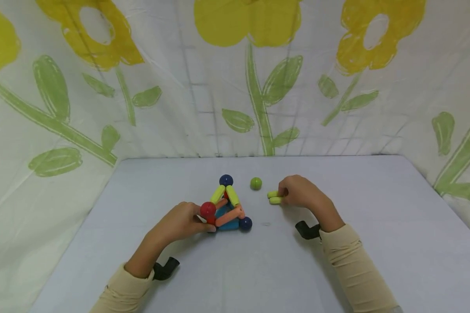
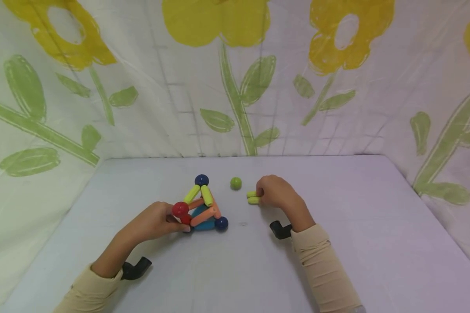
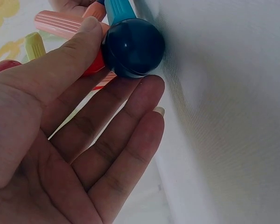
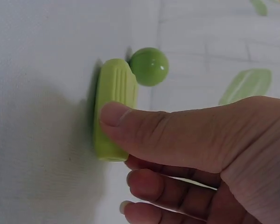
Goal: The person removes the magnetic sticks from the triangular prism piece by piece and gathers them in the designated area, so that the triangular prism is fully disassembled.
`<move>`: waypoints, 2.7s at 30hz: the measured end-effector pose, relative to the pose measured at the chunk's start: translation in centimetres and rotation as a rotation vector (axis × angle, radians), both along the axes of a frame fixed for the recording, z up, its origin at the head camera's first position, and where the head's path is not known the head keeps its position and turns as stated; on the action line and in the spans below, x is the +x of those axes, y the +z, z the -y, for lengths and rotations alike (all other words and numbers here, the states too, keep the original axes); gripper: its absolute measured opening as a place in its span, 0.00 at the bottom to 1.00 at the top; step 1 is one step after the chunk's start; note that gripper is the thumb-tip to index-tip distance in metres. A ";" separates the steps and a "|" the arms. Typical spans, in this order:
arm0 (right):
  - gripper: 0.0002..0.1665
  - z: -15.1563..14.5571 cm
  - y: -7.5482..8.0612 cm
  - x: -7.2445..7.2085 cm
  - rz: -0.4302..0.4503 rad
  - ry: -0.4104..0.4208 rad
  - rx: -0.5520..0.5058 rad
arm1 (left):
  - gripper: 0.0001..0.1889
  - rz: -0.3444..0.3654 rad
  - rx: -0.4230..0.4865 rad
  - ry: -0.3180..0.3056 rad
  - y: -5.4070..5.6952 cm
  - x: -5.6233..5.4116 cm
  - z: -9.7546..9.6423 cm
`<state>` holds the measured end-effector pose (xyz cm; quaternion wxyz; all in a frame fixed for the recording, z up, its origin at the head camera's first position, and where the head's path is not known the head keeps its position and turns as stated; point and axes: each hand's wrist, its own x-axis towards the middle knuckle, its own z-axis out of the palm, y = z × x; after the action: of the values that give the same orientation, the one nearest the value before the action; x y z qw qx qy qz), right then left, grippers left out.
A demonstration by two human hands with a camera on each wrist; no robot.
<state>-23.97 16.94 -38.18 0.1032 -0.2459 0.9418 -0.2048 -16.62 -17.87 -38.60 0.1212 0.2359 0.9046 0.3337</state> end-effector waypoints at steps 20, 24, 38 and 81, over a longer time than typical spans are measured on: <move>0.19 0.7 -0.3 0.0 -0.038 0.003 -0.054 | 0.11 -0.016 0.014 -0.008 -0.1 0.0 0.0; 0.14 2.3 0.3 0.6 -0.058 -0.037 -0.179 | 0.11 -0.013 0.018 -0.006 0.0 0.0 0.0; 0.12 8.9 1.8 5.6 -0.216 0.063 -0.464 | 0.11 -0.025 0.033 -0.009 -0.1 0.1 0.0; 0.14 1.3 1.4 1.7 0.047 -0.023 0.149 | 0.12 -0.012 -0.007 0.019 0.0 0.3 -0.1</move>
<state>-22.29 15.59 -36.82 0.1412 -0.2216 0.9545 -0.1409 -16.34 -17.81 -38.56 0.1135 0.2287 0.9088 0.3301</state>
